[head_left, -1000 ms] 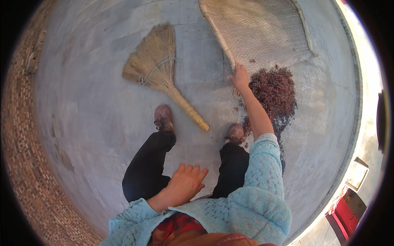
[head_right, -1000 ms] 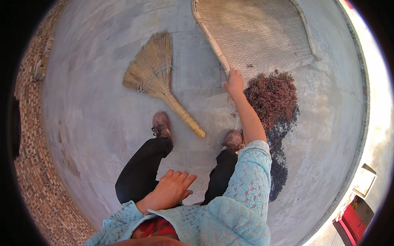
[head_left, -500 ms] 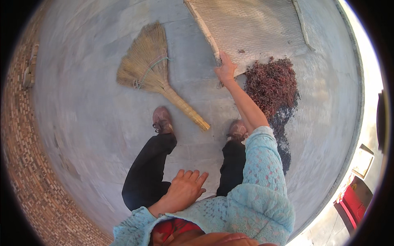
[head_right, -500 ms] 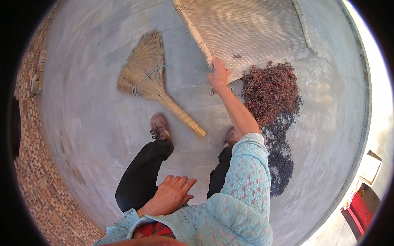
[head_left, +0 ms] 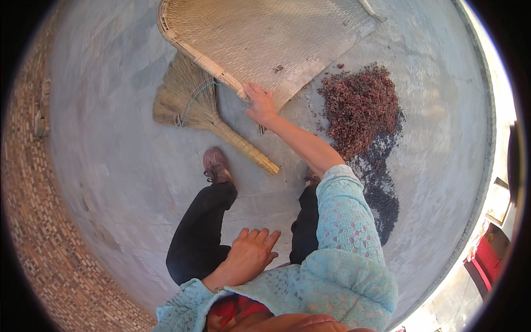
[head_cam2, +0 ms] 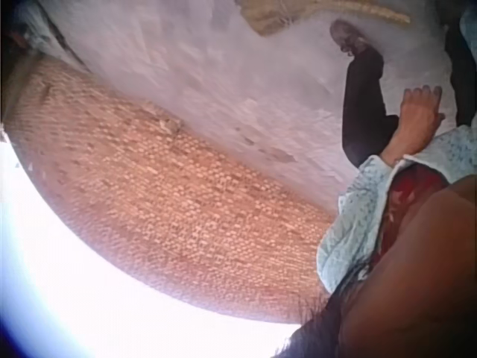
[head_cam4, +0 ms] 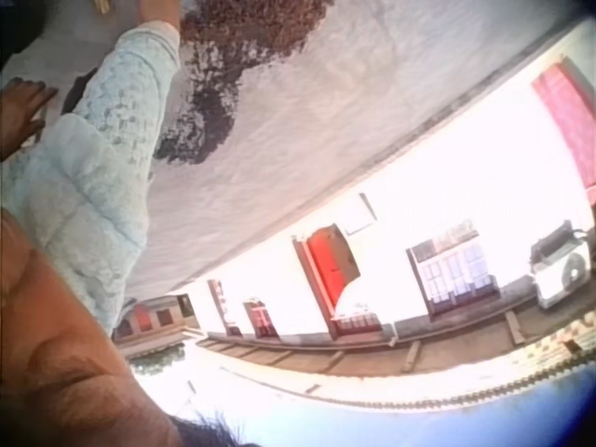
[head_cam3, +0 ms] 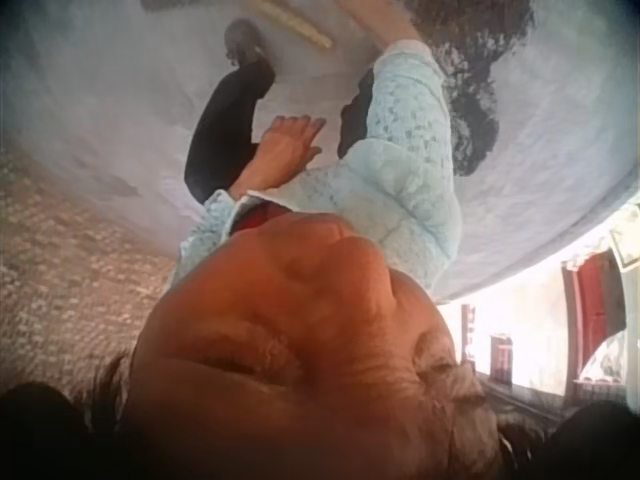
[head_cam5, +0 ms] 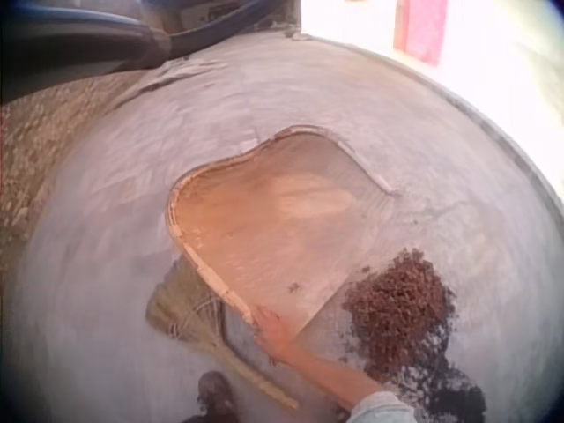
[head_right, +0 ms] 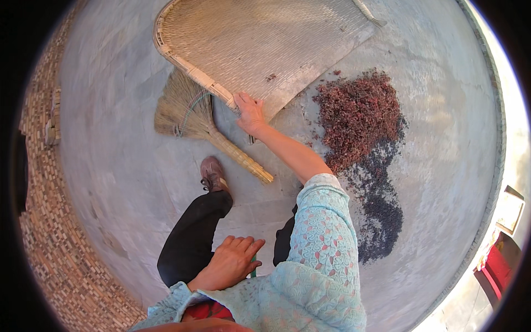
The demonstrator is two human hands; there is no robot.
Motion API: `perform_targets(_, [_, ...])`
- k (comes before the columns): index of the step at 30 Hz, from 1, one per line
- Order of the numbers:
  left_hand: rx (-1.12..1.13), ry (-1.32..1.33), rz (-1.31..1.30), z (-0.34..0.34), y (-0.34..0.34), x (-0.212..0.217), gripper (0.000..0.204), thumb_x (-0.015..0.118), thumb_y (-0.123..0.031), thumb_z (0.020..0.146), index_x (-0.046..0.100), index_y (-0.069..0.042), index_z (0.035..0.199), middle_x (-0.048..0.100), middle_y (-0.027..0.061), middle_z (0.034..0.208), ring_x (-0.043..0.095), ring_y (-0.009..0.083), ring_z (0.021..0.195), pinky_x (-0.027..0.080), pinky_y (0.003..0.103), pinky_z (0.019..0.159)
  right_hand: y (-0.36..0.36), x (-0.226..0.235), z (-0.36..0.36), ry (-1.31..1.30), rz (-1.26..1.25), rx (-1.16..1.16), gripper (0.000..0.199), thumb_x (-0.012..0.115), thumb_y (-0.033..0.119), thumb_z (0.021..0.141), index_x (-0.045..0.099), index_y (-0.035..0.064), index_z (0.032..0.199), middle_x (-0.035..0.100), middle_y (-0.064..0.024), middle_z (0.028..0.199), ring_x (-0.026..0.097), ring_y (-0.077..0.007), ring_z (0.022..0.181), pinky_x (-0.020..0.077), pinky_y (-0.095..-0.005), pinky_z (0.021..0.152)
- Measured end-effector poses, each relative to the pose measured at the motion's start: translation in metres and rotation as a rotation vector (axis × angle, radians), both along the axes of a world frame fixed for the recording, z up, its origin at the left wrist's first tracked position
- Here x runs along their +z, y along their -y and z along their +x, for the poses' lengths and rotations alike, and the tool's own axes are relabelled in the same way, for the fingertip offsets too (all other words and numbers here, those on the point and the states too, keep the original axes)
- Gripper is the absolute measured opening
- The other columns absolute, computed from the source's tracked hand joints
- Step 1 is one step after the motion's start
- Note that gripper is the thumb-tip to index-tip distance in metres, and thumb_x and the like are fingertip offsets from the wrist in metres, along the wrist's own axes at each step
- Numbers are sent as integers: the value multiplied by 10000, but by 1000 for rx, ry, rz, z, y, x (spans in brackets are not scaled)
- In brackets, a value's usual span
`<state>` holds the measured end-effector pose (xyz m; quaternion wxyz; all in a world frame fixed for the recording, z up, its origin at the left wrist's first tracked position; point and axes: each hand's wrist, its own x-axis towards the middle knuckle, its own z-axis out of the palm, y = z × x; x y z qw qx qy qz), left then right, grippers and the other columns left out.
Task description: The person sits on a small stool and sweeps a pile of reddish-brown grains on a concrete floor using a traditional straw broom. They periodically pause to spread and inspect the grains with their hand, then resume sweeping to gather the material into a neat pile.
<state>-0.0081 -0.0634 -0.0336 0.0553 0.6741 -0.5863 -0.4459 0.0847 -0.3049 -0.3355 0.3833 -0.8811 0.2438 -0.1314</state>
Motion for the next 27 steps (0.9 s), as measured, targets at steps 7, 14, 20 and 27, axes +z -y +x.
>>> perform_targets(7, [3,-18,14,0,0,2,504,714,-261,812,533,-69,1241,604,112,1063,594,277,955,442,371,847,12,-35,-41,-30,74,18,735,771,174,650,492,113,1327,487,-95,1347,450,-293,1271,307,-466,1035])
perform_targets(14, [13,-26,75,1,0,-1,491,697,-255,828,530,-64,1248,601,115,1091,575,286,1009,436,384,869,108,7,-130,-555,-446,-241,881,817,363,707,358,168,1433,295,-143,1486,223,-424,1388,259,-666,1008])
perform_targets(20, [4,-12,102,5,1,-9,507,698,-263,826,527,-60,1258,596,121,1109,573,289,1011,434,386,881,160,6,-219,-1079,-138,-387,1158,899,504,527,280,309,1486,155,-141,1562,107,-486,1413,338,-765,921])
perform_targets(27, [-4,-5,135,-2,6,-11,530,715,-253,809,530,-57,1265,593,131,1149,574,299,1019,437,387,898,113,13,-265,-995,-176,-306,644,828,283,696,565,260,1284,337,-91,1415,246,-383,1383,438,-636,919])
